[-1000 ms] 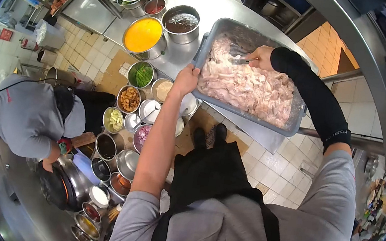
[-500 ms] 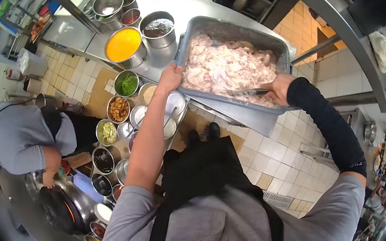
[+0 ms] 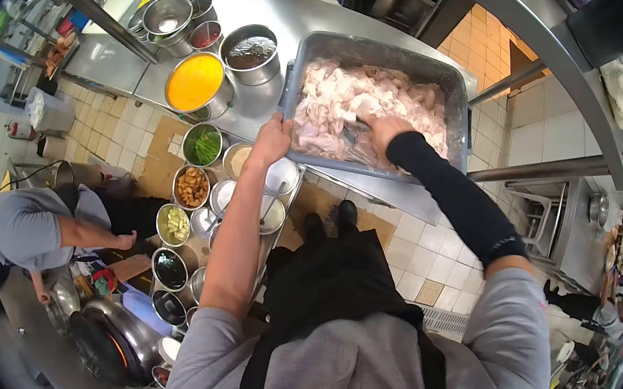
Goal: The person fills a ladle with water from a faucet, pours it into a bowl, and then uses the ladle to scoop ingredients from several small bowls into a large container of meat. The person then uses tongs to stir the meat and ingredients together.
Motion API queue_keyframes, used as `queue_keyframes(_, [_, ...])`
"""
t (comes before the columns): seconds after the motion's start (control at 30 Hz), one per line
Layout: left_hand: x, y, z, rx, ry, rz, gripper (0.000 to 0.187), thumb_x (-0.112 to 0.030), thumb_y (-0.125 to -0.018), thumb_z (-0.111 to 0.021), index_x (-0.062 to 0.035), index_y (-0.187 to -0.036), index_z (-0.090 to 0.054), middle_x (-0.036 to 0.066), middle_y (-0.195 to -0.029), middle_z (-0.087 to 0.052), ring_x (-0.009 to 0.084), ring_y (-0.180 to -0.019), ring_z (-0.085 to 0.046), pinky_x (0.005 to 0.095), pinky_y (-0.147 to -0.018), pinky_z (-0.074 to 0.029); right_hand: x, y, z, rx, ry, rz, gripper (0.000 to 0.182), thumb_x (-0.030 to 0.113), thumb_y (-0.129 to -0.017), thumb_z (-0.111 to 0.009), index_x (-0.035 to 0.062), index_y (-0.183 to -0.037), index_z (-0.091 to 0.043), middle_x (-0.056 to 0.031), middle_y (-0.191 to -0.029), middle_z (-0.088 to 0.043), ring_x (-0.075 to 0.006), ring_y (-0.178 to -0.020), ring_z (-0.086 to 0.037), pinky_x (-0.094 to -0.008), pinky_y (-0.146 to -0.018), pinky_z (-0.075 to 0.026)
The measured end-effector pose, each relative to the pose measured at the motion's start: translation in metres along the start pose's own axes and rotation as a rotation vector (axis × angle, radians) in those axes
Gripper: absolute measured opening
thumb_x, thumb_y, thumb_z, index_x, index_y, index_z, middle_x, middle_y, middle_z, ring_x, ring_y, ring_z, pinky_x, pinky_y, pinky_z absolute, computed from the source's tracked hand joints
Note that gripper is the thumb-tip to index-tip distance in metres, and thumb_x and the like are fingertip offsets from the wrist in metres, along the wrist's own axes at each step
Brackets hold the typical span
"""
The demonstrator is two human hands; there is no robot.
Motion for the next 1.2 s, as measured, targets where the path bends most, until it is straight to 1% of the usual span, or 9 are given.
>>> queue_keyframes(0.17, [-0.001,0.003,-0.001,0.007,-0.009,0.068,0.038,-0.022,-0.102,-0.05,0.0113,-0.119,-0.057,0.038,-0.108,-0.065,0.052,-0.109,-0.062,0.0523,-0.094,-0.048,-0.049,-0.044,0.032,-0.12,0.08,-0.16,0.033,0.02,-0.088,-0.062,0.0045,-0.116,-0.068,-0.0253,-0.102,-0.072,-0.0396,-0.1,-0.07,-0.0482,-0.085,-0.056])
queue_keyframes(0.2, [-0.001,0.003,-0.001,-0.004,-0.023,0.094,0.038,-0.021,-0.101,-0.05,0.0115,-0.12,-0.056,0.038,-0.108,-0.065,0.052,-0.109,-0.062,0.0521,-0.094,-0.048,-0.059,-0.033,0.051,-0.229,0.078,-0.148,0.03,0.021,-0.088,-0.063,0.0038,-0.111,-0.071,-0.0255,-0.102,-0.072,-0.0393,-0.1,-0.07,-0.0479,-0.085,-0.056])
queue_keyframes(0.27, [-0.004,0.007,0.001,0.015,-0.044,0.145,0.04,-0.022,-0.101,-0.049,0.0118,-0.121,-0.056,0.038,-0.109,-0.065,0.0517,-0.109,-0.062,0.0519,-0.094,-0.049,-0.094,-0.011,0.041,0.062,0.191,-0.229,0.029,0.022,-0.088,-0.062,0.0035,-0.108,-0.072,-0.0258,-0.098,-0.072,-0.0393,-0.099,-0.07,-0.0488,-0.084,-0.056])
queue_keyframes(0.4, [-0.005,0.005,-0.001,-0.01,-0.048,0.165,0.041,-0.023,-0.1,-0.048,0.0118,-0.121,-0.056,0.038,-0.109,-0.065,0.0513,-0.109,-0.062,0.0515,-0.094,-0.049,-0.099,0.093,0.042,0.14,0.166,-0.143,0.035,0.025,-0.087,-0.069,0.0051,-0.115,-0.07,-0.0258,-0.098,-0.072,-0.0407,-0.095,-0.07,-0.0478,-0.086,-0.056])
queue_keyframes(0.6, [0.002,0.001,0.0,0.028,-0.013,0.1,0.042,-0.024,-0.101,-0.049,0.0123,-0.119,-0.057,0.039,-0.109,-0.064,0.0523,-0.111,-0.061,0.0521,-0.095,-0.048,-0.123,0.169,0.1,-0.035,0.015,-0.248,0.031,0.024,-0.093,-0.06,0.0039,-0.114,-0.071,-0.0267,-0.095,-0.071,-0.0431,-0.094,-0.068,-0.048,-0.086,-0.054])
queue_keyframes(0.73, [-0.008,-0.003,0.001,0.069,-0.038,0.09,0.041,-0.024,-0.101,-0.049,0.0121,-0.12,-0.057,0.04,-0.109,-0.064,0.0531,-0.112,-0.06,0.0524,-0.095,-0.047,-0.203,0.101,0.024,0.03,0.086,-0.423,0.032,0.027,-0.093,-0.058,0.0041,-0.109,-0.073,-0.0246,-0.098,-0.071,-0.0408,-0.096,-0.069,-0.0467,-0.086,-0.055])
queue_keyframes(0.87, [0.005,-0.006,-0.003,0.041,-0.089,0.053,0.042,-0.025,-0.102,-0.049,0.0116,-0.12,-0.057,0.04,-0.109,-0.064,0.0535,-0.111,-0.06,0.0523,-0.095,-0.046,-0.159,0.019,-0.009,-0.024,0.042,-0.163,0.032,0.032,-0.091,-0.056,0.0084,-0.099,-0.076,-0.022,-0.09,-0.071,-0.0377,-0.096,-0.07,-0.0451,-0.082,-0.057])
queue_keyframes(1.0, [0.001,-0.005,-0.001,0.055,-0.037,0.074,0.042,-0.026,-0.102,-0.049,0.0107,-0.119,-0.059,0.039,-0.109,-0.064,0.0534,-0.111,-0.06,0.0516,-0.096,-0.046,-0.108,0.004,-0.012,0.013,-0.189,-0.137,0.036,0.031,-0.095,-0.058,0.0013,-0.11,-0.071,-0.0273,-0.099,-0.07,-0.0426,-0.097,-0.068,-0.0486,-0.086,-0.054])
queue_keyframes(1.2, [0.005,0.0,0.003,0.057,-0.014,0.084,0.041,-0.026,-0.102,-0.049,0.0102,-0.118,-0.059,0.037,-0.109,-0.065,0.0528,-0.11,-0.06,0.0514,-0.094,-0.046,-0.077,0.104,0.078,0.072,-0.09,0.053,0.037,0.028,-0.093,-0.061,0.0048,-0.121,-0.068,-0.0249,-0.098,-0.07,-0.0421,-0.096,-0.067,-0.0494,-0.087,-0.054])
Point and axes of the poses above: each hand's wrist, its own y-axis away from the middle knuckle, its own z-axis out of the back of the hand, x = y × z, the point moved 9 cm from there along -y, towards the middle knuckle
